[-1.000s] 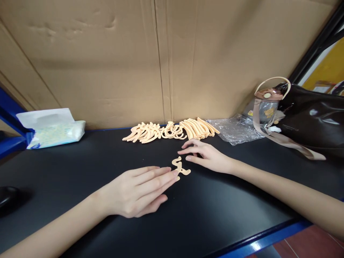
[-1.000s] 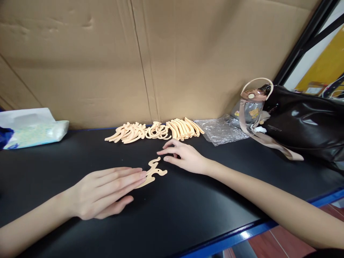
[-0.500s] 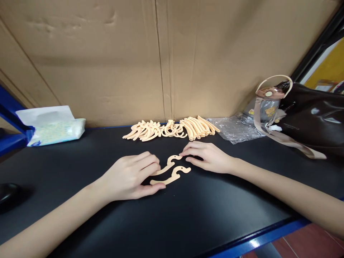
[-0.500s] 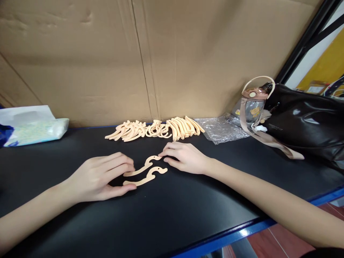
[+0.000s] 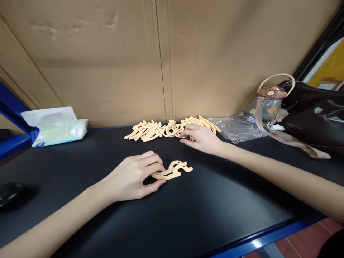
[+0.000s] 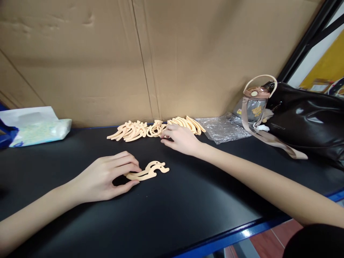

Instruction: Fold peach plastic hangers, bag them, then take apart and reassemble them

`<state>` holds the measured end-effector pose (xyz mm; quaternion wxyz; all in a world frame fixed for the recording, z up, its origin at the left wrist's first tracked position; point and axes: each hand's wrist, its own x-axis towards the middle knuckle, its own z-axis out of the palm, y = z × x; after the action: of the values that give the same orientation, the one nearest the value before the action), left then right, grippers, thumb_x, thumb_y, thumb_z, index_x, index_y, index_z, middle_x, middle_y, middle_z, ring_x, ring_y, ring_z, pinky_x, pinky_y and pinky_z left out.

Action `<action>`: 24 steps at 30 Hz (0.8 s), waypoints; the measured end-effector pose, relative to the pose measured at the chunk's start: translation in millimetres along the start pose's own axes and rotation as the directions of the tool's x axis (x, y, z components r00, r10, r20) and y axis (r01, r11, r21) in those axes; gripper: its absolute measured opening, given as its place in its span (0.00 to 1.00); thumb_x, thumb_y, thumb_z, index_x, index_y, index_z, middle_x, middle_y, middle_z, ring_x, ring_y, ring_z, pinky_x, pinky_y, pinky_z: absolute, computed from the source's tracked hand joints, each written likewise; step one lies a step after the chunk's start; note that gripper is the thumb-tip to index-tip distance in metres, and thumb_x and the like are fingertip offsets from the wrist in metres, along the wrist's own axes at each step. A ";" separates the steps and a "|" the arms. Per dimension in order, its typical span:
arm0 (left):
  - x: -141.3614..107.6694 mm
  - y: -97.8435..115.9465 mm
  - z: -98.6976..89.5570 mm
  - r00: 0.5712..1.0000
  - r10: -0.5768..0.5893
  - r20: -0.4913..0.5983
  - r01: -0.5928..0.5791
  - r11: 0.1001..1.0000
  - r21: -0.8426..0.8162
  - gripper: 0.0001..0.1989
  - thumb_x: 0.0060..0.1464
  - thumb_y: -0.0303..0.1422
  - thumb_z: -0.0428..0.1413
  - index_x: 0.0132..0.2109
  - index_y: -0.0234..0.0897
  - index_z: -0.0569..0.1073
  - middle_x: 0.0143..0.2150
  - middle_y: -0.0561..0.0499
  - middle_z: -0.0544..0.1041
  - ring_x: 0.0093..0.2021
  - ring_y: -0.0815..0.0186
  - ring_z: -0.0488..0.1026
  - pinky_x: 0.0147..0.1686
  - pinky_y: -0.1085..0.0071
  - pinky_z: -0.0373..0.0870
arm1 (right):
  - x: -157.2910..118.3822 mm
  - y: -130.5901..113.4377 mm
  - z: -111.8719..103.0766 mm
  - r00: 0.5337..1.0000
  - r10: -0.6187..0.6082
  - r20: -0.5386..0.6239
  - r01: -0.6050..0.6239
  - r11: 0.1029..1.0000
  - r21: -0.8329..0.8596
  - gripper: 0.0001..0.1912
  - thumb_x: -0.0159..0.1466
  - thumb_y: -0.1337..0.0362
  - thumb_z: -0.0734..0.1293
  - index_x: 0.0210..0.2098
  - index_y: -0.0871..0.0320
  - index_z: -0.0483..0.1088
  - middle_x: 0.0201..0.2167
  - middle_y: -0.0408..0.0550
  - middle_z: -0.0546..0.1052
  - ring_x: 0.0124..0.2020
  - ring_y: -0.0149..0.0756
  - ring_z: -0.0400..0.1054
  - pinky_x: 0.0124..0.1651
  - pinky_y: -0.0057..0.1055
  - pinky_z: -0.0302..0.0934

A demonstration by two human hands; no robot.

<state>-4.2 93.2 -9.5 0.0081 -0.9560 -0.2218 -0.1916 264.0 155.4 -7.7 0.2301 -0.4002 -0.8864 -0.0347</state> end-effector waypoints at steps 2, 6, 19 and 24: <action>0.0 1.1 0.0 1.000 0.000 -0.001 0.000 1.000 -0.004 0.06 0.61 0.31 0.54 0.41 0.37 0.76 0.38 0.50 0.76 0.38 0.65 0.72 0.36 0.70 0.69 | 14.4 2.3 2.5 0.999 -0.017 0.029 0.020 0.997 -0.076 0.10 0.68 0.63 0.66 0.44 0.60 0.77 0.41 0.52 0.76 0.45 0.41 0.69 0.44 0.33 0.60; 0.5 3.0 -1.5 1.000 -0.002 0.007 0.002 1.000 -0.003 0.06 0.62 0.31 0.54 0.41 0.36 0.77 0.38 0.50 0.76 0.37 0.65 0.72 0.36 0.70 0.69 | 36.0 -0.4 8.6 0.994 -0.081 0.078 0.097 0.967 -0.235 0.12 0.68 0.61 0.66 0.45 0.61 0.77 0.42 0.53 0.75 0.43 0.39 0.68 0.42 0.33 0.58; 0.8 3.0 -0.5 1.000 0.009 -0.014 -0.009 1.000 -0.005 0.07 0.61 0.29 0.54 0.40 0.37 0.77 0.37 0.50 0.77 0.37 0.65 0.73 0.36 0.71 0.70 | 53.4 -18.7 11.4 0.971 -0.125 0.202 0.194 0.908 -0.371 0.14 0.69 0.70 0.61 0.36 0.66 0.77 0.38 0.58 0.78 0.44 0.45 0.66 0.44 0.38 0.49; 2.1 3.4 -2.2 1.000 0.024 -0.008 -0.024 1.000 0.011 0.07 0.61 0.31 0.54 0.40 0.36 0.77 0.37 0.48 0.77 0.37 0.64 0.73 0.36 0.70 0.71 | 53.9 -18.5 10.2 0.974 -0.113 0.199 0.184 0.904 -0.385 0.15 0.69 0.71 0.59 0.35 0.66 0.78 0.38 0.59 0.79 0.43 0.44 0.66 0.43 0.38 0.49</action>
<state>-1.8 90.7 -6.5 0.0164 -0.9578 -0.2115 -0.1940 215.8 182.8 9.0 0.0627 -0.3715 -0.9048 -0.1986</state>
